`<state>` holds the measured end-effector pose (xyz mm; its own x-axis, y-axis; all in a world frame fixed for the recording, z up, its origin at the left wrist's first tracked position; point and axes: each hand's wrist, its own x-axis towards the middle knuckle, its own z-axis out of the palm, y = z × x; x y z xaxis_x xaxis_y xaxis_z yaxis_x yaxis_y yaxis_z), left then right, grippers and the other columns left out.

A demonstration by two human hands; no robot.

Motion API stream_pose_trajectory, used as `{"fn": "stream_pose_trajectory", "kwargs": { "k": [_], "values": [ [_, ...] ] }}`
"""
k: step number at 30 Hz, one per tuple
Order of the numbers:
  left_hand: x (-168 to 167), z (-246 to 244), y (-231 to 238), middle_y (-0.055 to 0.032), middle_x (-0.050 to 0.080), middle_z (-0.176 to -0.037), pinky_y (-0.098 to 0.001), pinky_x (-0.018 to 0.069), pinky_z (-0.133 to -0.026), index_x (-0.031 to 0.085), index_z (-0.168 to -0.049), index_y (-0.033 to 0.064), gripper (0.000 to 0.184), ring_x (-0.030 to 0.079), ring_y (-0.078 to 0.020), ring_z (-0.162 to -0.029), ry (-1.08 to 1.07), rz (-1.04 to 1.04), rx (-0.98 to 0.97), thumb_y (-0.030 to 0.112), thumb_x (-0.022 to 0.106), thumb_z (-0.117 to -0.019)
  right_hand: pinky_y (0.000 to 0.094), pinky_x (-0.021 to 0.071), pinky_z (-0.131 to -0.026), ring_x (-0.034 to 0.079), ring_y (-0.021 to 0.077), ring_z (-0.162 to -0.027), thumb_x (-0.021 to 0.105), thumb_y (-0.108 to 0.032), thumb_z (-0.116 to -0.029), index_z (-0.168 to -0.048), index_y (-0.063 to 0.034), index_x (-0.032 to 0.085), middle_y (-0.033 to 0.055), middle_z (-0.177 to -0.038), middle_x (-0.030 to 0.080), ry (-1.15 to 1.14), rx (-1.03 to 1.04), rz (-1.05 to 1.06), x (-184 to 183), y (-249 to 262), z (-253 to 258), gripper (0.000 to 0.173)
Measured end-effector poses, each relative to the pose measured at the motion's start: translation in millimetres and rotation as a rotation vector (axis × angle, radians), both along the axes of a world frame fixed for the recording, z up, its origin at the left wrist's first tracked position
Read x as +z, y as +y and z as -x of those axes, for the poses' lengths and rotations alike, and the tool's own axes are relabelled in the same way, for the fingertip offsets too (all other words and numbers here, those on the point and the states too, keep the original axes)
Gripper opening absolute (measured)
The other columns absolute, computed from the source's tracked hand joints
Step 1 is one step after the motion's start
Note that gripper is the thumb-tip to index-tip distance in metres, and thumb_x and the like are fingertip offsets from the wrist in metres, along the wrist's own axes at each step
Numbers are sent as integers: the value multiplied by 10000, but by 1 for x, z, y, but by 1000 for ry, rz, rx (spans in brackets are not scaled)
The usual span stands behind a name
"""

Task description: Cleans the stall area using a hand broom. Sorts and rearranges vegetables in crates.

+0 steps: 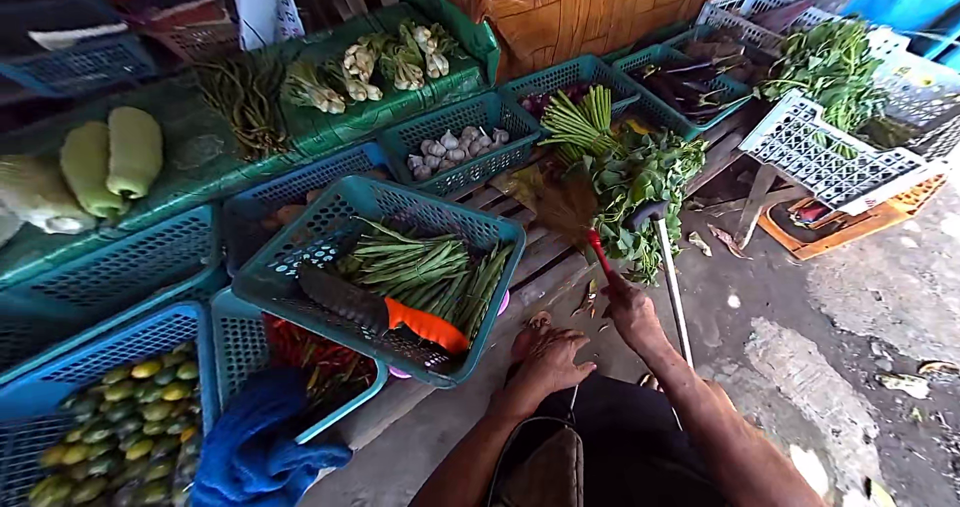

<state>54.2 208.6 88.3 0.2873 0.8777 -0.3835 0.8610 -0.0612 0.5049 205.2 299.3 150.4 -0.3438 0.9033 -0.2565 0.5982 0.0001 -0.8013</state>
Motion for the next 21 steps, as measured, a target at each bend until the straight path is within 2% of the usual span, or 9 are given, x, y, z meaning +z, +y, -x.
{"fn": "stream_pose_trajectory", "kwargs": {
  "k": [2,4,6,9,11,13,16,19,21],
  "values": [
    [-1,3,1,-53,608,-1452,-450,331,-1206,617,-1421,143,534,530,-207,-1379,-33,-33,55,482,560,-1013,347,579,-740,671,163,-760,425,-125,-1083,-1520,-30,462,125,-1150,702,85,143,45,5,-2,4,449],
    [-4,5,1,-92,650,-1379,-454,394,-1157,629,-1402,122,509,585,-240,-1312,-64,-50,99,444,563,-1013,252,552,-658,637,78,-687,473,-130,-1075,-1469,-33,525,57,-1097,718,239,249,213,1,4,8,409],
    [-6,5,0,-88,645,-1392,-445,395,-1163,628,-1402,123,498,582,-233,-1320,-73,-33,113,436,553,-1022,270,558,-641,644,98,-678,521,-109,-1052,-1394,1,575,83,-1040,725,332,142,291,-11,19,13,364],
    [-3,6,1,-66,636,-1411,-430,379,-1174,627,-1405,133,487,569,-210,-1338,-54,-12,124,438,530,-1037,315,571,-686,662,144,-731,507,-81,-1052,-1383,10,578,138,-1073,699,289,-83,165,-19,39,26,351],
    [-3,7,2,-69,643,-1401,-425,388,-1168,633,-1398,135,475,575,-205,-1332,-60,-18,148,427,524,-1040,331,590,-786,691,182,-906,543,-21,-994,-1380,6,597,190,-1309,621,265,-25,136,-9,38,28,391],
    [1,10,4,-59,639,-1406,-423,390,-1165,627,-1407,151,475,570,-201,-1336,-54,-1,165,435,516,-1043,318,603,-824,689,192,-1020,549,28,-943,-1251,30,653,209,-1430,531,399,36,137,4,32,26,325],
    [2,12,7,-50,642,-1401,-424,411,-1146,624,-1407,164,477,581,-196,-1321,-55,-1,166,448,510,-1041,374,577,-1000,650,229,-1202,604,-25,-923,-1169,21,696,173,-1444,562,712,145,49,23,38,15,266],
    [3,12,8,-68,650,-1383,-426,427,-1129,630,-1396,141,471,595,-209,-1302,-72,-1,145,433,513,-1044,397,574,-1023,661,246,-1211,698,-71,-905,-1294,-37,638,120,-1414,614,856,202,-81,49,50,18,395],
    [4,13,10,-70,652,-1378,-415,440,-1125,627,-1399,139,469,599,-205,-1297,-75,9,145,427,512,-1047,402,624,-926,726,240,-1072,699,-77,-927,-1239,-34,663,123,-1319,680,816,142,-162,60,61,30,317]
  ]
}}
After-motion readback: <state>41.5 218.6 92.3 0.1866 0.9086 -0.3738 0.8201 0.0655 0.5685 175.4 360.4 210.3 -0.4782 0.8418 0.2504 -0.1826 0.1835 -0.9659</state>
